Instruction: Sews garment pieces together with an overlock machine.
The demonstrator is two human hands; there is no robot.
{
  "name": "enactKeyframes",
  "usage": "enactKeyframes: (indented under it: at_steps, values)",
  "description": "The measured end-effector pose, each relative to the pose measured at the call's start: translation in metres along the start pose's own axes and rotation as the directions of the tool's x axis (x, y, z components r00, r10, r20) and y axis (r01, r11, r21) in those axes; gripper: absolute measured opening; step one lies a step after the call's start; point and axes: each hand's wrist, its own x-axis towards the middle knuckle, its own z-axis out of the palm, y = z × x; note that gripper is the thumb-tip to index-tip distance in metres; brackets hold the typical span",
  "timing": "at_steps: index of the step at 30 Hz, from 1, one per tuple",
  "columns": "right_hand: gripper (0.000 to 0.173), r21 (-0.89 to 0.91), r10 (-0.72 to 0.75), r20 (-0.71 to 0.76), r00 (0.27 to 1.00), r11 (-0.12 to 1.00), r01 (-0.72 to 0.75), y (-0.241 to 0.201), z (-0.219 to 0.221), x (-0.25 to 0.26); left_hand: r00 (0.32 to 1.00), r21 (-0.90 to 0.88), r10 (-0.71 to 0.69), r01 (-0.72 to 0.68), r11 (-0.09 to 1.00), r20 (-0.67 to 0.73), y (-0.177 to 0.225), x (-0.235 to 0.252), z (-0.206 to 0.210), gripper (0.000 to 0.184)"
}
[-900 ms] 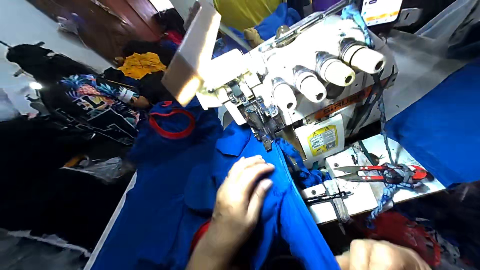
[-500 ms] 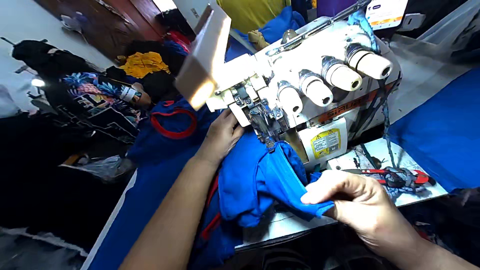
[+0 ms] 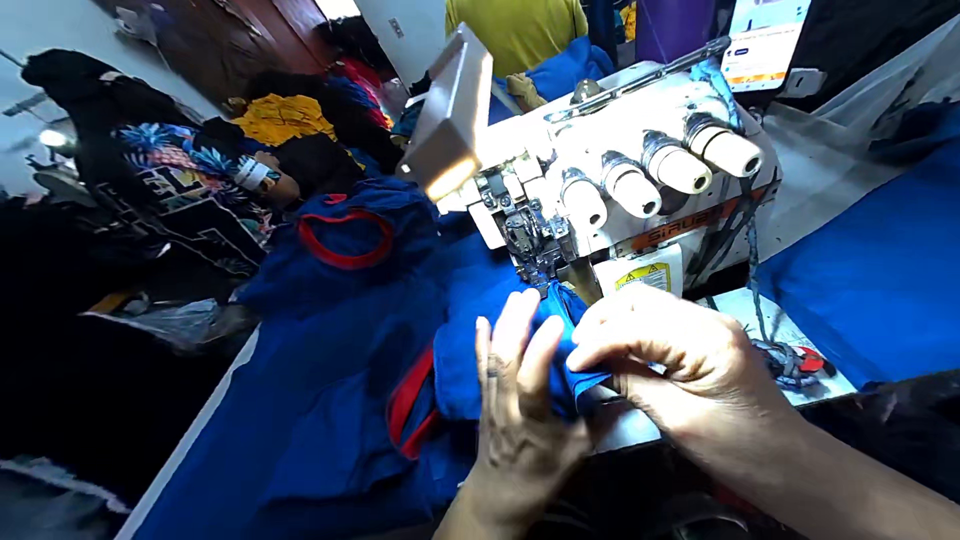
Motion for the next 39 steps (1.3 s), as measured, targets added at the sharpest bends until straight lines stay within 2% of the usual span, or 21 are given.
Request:
enactKeyframes:
  at_steps: [2, 3, 4, 5, 7, 11, 14, 17, 21, 25, 32, 36, 39]
  values:
    - [0.009, -0.059, 0.000, 0.002, 1.000, 0.998, 0.000, -0.001, -0.002, 0.002, 0.996, 0.107, 0.052, -0.045, 0.993, -0.065, -0.009, -0.005, 0.009, 0.032]
    - [0.010, -0.074, 0.004, 0.008, 1.000, 0.997, -0.004, -0.001, -0.004, 0.001, 0.995, 0.054, 0.059, -0.055, 0.997, -0.077, -0.014, -0.004, 0.004, 0.019]
    - [0.010, -0.087, 0.011, 0.022, 1.000, 0.996, -0.009, 0.000, -0.006, -0.002, 0.996, -0.046, 0.062, -0.065, 0.997, -0.066, -0.019, 0.000, -0.004, 0.016]
    - [0.010, -0.093, 0.018, 0.043, 0.999, 0.996, -0.014, 0.002, -0.008, -0.007, 0.998, -0.146, 0.057, -0.061, 0.987, -0.030, -0.023, 0.003, -0.014, 0.019]
    - [0.011, -0.085, 0.025, 0.092, 0.995, 0.996, -0.018, 0.009, -0.008, -0.019, 0.996, -0.236, 0.057, -0.041, 0.971, 0.063, -0.031, 0.007, -0.030, 0.021]
    - [0.012, -0.130, 0.048, 0.112, 0.993, 0.991, -0.033, 0.019, -0.003, -0.022, 0.969, -0.186, 0.124, -0.084, 0.979, 0.213, -0.041, 0.012, -0.045, 0.023]
    - [0.013, -0.269, 0.013, 0.088, 0.996, 0.963, 0.011, 0.030, 0.005, -0.008, 0.948, -0.179, 0.058, 0.000, 0.984, 0.314, -0.051, 0.029, -0.051, 0.028]
    - [0.012, -0.331, 0.015, 0.075, 0.997, 0.944, 0.011, 0.041, 0.014, 0.004, 0.929, -0.160, -0.009, 0.073, 0.984, 0.370, -0.066, 0.045, -0.051, 0.034]
    - [0.014, -0.449, -0.026, 0.064, 0.998, 0.892, 0.052, 0.038, 0.017, 0.014, 0.930, -0.107, -0.050, 0.095, 0.990, 0.363, -0.082, 0.056, -0.043, 0.041]
    - [0.022, -0.505, 0.056, 0.082, 0.995, 0.863, -0.007, 0.042, 0.018, 0.008, 0.947, 0.008, -0.124, 0.127, 0.992, 0.298, -0.083, 0.058, -0.039, 0.039]
    - [0.028, -0.510, 0.130, 0.154, 0.979, 0.859, -0.034, 0.029, 0.011, 0.001, 0.932, 0.358, -0.283, 0.190, 0.914, 0.226, -0.048, 0.040, -0.056, 0.037]
    - [0.025, -0.334, 0.127, 0.229, 0.965, 0.941, -0.045, 0.019, 0.013, -0.004, 0.895, 0.458, -0.368, 0.225, 0.860, 0.252, 0.002, 0.021, -0.074, 0.040]
    - [0.035, -0.238, 0.119, 0.338, 0.934, 0.970, -0.038, 0.015, 0.016, -0.006, 0.922, 0.433, -0.281, 0.146, 0.889, 0.266, 0.025, 0.000, -0.073, 0.038]
